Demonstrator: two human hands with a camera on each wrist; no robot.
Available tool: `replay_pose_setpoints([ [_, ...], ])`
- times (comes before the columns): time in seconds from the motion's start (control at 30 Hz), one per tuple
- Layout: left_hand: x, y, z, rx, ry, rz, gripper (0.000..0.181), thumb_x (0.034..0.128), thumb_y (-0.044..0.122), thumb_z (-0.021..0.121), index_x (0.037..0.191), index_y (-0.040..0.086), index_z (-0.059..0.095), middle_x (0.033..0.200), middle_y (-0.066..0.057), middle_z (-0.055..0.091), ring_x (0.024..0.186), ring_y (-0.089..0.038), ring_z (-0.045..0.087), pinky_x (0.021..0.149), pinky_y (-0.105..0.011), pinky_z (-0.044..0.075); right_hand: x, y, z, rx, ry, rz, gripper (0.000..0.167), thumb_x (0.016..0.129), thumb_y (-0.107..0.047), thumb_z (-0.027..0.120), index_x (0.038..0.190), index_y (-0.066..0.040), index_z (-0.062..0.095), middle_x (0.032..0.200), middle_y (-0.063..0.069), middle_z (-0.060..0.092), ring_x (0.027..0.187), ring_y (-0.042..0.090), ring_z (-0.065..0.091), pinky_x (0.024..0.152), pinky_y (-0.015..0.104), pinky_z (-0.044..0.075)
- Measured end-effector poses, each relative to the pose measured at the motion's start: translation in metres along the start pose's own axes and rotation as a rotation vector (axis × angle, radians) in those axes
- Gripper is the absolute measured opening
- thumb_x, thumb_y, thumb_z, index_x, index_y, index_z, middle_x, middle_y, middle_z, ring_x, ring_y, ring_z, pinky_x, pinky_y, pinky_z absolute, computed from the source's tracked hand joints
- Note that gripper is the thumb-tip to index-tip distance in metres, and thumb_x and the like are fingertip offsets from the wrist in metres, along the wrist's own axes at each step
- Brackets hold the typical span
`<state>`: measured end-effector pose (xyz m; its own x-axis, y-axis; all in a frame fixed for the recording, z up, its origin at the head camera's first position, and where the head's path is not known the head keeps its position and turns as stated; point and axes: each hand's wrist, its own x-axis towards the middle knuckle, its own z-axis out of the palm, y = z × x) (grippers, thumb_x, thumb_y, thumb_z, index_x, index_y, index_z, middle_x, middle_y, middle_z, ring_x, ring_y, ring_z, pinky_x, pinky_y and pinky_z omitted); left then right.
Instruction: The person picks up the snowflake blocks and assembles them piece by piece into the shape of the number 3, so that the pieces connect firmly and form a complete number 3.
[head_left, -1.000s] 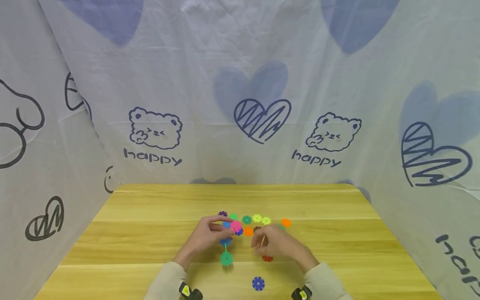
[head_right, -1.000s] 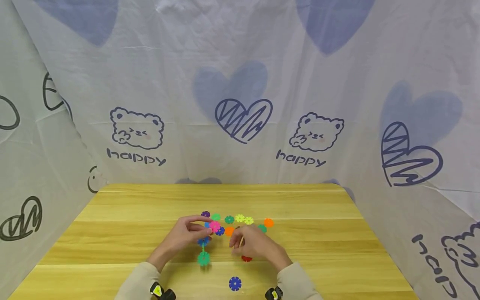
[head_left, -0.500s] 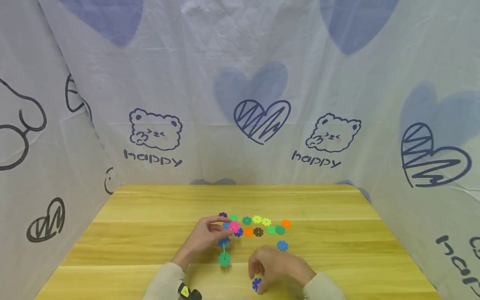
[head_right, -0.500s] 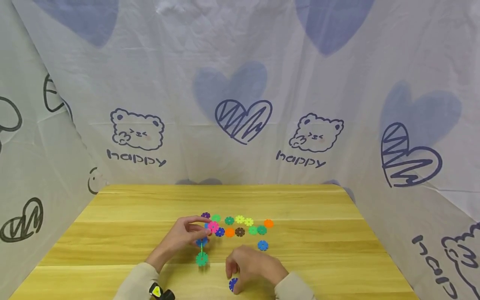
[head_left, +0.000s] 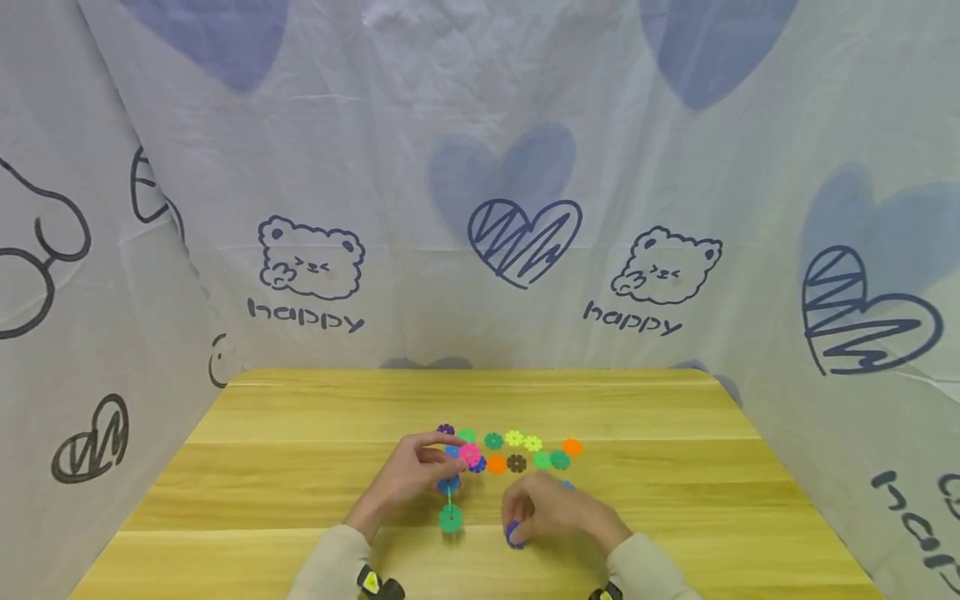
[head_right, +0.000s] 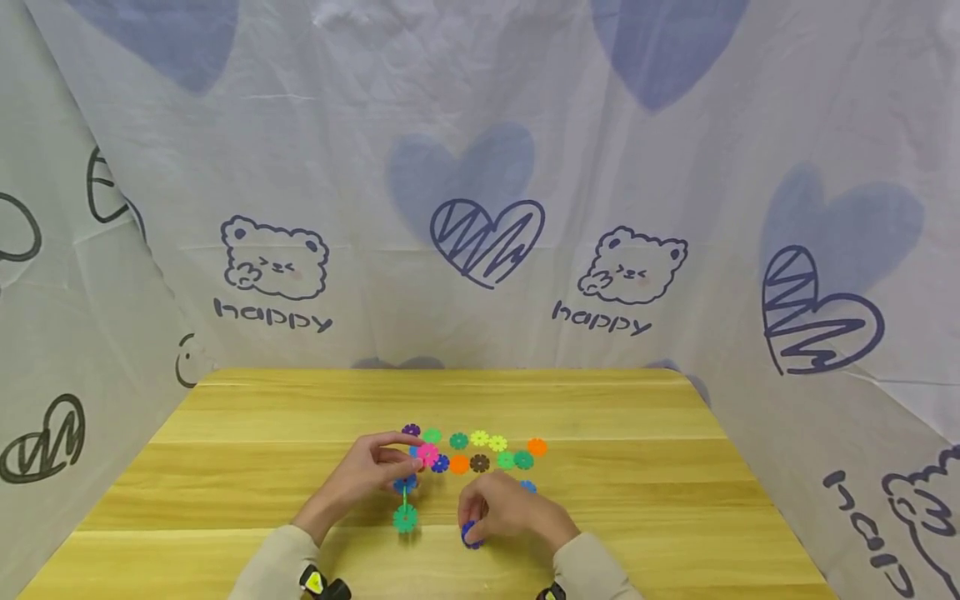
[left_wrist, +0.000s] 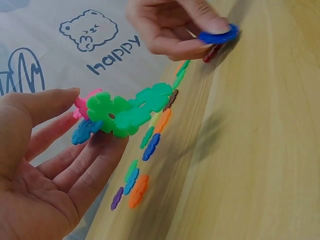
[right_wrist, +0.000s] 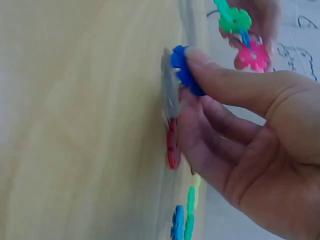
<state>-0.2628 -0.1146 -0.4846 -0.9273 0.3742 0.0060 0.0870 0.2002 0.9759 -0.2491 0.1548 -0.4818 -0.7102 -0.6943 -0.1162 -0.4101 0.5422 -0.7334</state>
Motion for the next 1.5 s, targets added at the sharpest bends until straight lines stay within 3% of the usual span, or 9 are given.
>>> replay_pose_setpoints([
  [0.2,-0.001,0.001,0.0,0.012,0.004,-0.009,0.044,0.0951,0.028,0.076,0.134,0.01,0.067,0.115,-0.026,0.074,0.09,-0.02,0.074,0.077,-0.042,0.064,0.005,0.004,-0.01,0.108,0.147,0.056,0.003,0.093,-0.013,0.076,0.095,-0.013,0.074,0.084,0.0,0.069,0.062,0.011,0.065,0.057,0.027,0.058],
  [0.5,0.002,0.003,0.001,0.023,0.021,-0.011,0.043,0.0957,0.031,0.075,0.133,0.012,0.067,0.114,-0.024,0.075,0.09,-0.018,0.073,0.077,-0.041,0.064,0.017,0.0,-0.015,0.066,0.424,0.04,0.011,0.096,-0.004,0.07,0.108,-0.005,0.073,0.091,0.006,0.071,0.071,0.01,0.065,0.061,0.022,0.056],
  [0.7,0.005,0.007,0.002,0.011,0.017,0.006,0.042,0.0971,0.028,0.073,0.134,0.01,0.066,0.112,-0.023,0.076,0.086,-0.017,0.074,0.077,-0.043,0.064,0.024,-0.005,-0.016,0.085,0.561,0.014,0.009,0.095,-0.002,0.072,0.103,-0.006,0.073,0.092,0.009,0.075,0.072,0.013,0.069,0.063,0.021,0.058],
  [0.97,0.007,0.005,0.005,-0.009,-0.009,0.012,0.041,0.0969,0.028,0.074,0.133,0.009,0.067,0.11,-0.026,0.075,0.084,-0.017,0.074,0.079,-0.041,0.064,0.031,-0.009,-0.009,0.064,0.587,-0.084,0.006,0.093,0.001,0.073,0.097,-0.003,0.075,0.093,0.015,0.078,0.076,0.029,0.074,0.066,0.016,0.057],
  [1.17,0.007,0.005,0.006,0.012,-0.018,0.028,0.04,0.0975,0.028,0.073,0.132,0.008,0.067,0.106,-0.022,0.078,0.089,-0.021,0.077,0.085,-0.034,0.06,0.034,-0.008,-0.006,0.045,0.598,-0.14,0.006,0.092,0.0,0.074,0.096,-0.003,0.078,0.093,0.014,0.079,0.08,0.032,0.077,0.069,0.016,0.058],
  [1.33,0.006,0.006,0.007,-0.003,-0.032,0.04,0.04,0.0985,0.026,0.072,0.132,0.006,0.067,0.103,-0.02,0.079,0.092,-0.025,0.078,0.085,-0.032,0.061,0.032,-0.009,-0.006,0.057,0.606,-0.123,0.008,0.091,0.0,0.076,0.096,-0.003,0.08,0.093,0.014,0.08,0.079,0.033,0.077,0.067,0.016,0.058],
  [1.5,0.008,0.008,0.007,0.001,-0.02,0.049,0.041,0.0995,0.028,0.07,0.132,0.003,0.068,0.1,-0.017,0.08,0.089,-0.019,0.077,0.085,-0.028,0.06,0.032,-0.012,-0.007,0.073,0.63,-0.109,0.006,0.09,-0.001,0.076,0.094,-0.004,0.08,0.088,0.012,0.08,0.073,0.034,0.075,0.063,0.017,0.057],
])
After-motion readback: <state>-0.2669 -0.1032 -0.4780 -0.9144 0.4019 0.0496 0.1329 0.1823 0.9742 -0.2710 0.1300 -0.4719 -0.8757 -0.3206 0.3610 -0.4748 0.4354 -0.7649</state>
